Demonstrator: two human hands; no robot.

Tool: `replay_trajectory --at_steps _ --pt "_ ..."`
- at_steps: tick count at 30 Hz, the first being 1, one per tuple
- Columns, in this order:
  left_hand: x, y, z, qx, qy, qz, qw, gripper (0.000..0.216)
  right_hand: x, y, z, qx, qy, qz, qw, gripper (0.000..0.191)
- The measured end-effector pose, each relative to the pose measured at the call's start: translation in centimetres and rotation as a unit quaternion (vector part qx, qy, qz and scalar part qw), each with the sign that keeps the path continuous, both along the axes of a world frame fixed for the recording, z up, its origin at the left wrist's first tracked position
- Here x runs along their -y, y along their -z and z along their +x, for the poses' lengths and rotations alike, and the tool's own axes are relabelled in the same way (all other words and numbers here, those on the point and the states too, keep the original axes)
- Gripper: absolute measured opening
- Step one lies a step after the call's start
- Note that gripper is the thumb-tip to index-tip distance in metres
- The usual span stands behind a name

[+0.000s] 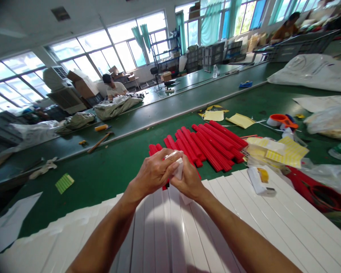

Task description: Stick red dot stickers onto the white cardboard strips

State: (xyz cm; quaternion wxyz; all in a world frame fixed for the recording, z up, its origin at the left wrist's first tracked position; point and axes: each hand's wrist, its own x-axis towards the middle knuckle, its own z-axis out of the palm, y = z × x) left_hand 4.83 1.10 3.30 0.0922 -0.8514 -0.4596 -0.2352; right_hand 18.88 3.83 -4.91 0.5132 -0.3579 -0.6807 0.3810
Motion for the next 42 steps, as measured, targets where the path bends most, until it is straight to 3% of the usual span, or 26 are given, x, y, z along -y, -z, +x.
replay_trajectory --at_steps 4,13,20,23,25,26,27,28,29,30,32,34,38,42 --pt "0.1 0.0 0.2 -0.011 0.050 0.018 0.999 0.038 -0.3 0.4 -0.1 0.000 -0.007 0.019 1.000 0.043" --pt "0.2 0.5 0.6 -0.095 0.040 0.026 0.994 0.040 -0.9 0.3 0.4 -0.001 -0.056 0.100 0.993 0.039" --pt "0.0 2.0 1.1 -0.059 0.029 0.082 0.994 0.039 -1.0 0.2 0.8 -0.002 -0.103 0.051 0.993 0.049" --pt "0.2 2.5 1.3 -0.033 0.030 0.086 0.995 0.040 -0.9 1.2 3.2 0.043 -0.135 0.058 0.988 0.058" --pt "0.4 2.7 1.3 -0.019 0.038 0.085 0.995 0.042 -1.0 2.8 6.7 0.056 -0.041 0.053 0.996 0.057" --pt "0.5 2.7 1.2 -0.012 0.042 0.089 0.995 0.043 -1.1 3.9 9.0 0.052 0.060 0.026 0.997 0.051" --pt "0.6 2.8 1.1 -0.005 0.045 0.093 0.995 0.044 -1.2 5.1 11.7 0.042 0.212 -0.015 0.976 0.044" --pt "0.7 2.8 1.1 0.002 0.048 0.098 0.994 0.045 -1.3 6.4 14.4 0.037 0.373 -0.079 0.924 0.041" --pt "0.7 2.8 1.1 0.007 0.050 0.102 0.993 0.046 -1.5 7.6 17.1 0.043 0.480 -0.157 0.862 0.040" --pt "0.8 2.9 1.1 0.012 0.051 0.106 0.993 0.047 -1.7 8.8 19.5 0.048 0.518 -0.197 0.831 0.039" --pt "0.8 2.9 1.3 0.018 0.053 0.110 0.992 0.047 -1.9 10.9 23.1 0.055 0.531 -0.260 0.805 0.030" --pt "0.7 3.0 1.6 0.022 0.058 0.113 0.992 0.048 -2.2 12.6 24.8 0.054 0.509 -0.311 0.801 0.024" --pt "0.7 2.9 2.2 0.033 0.072 0.112 0.991 0.050 -2.9 14.7 24.6 0.019 0.482 -0.372 0.793 0.020" --pt "0.8 3.0 2.0 0.042 0.069 0.115 0.990 0.050 -4.4 15.0 24.3 -0.026 0.467 -0.441 0.766 0.014"
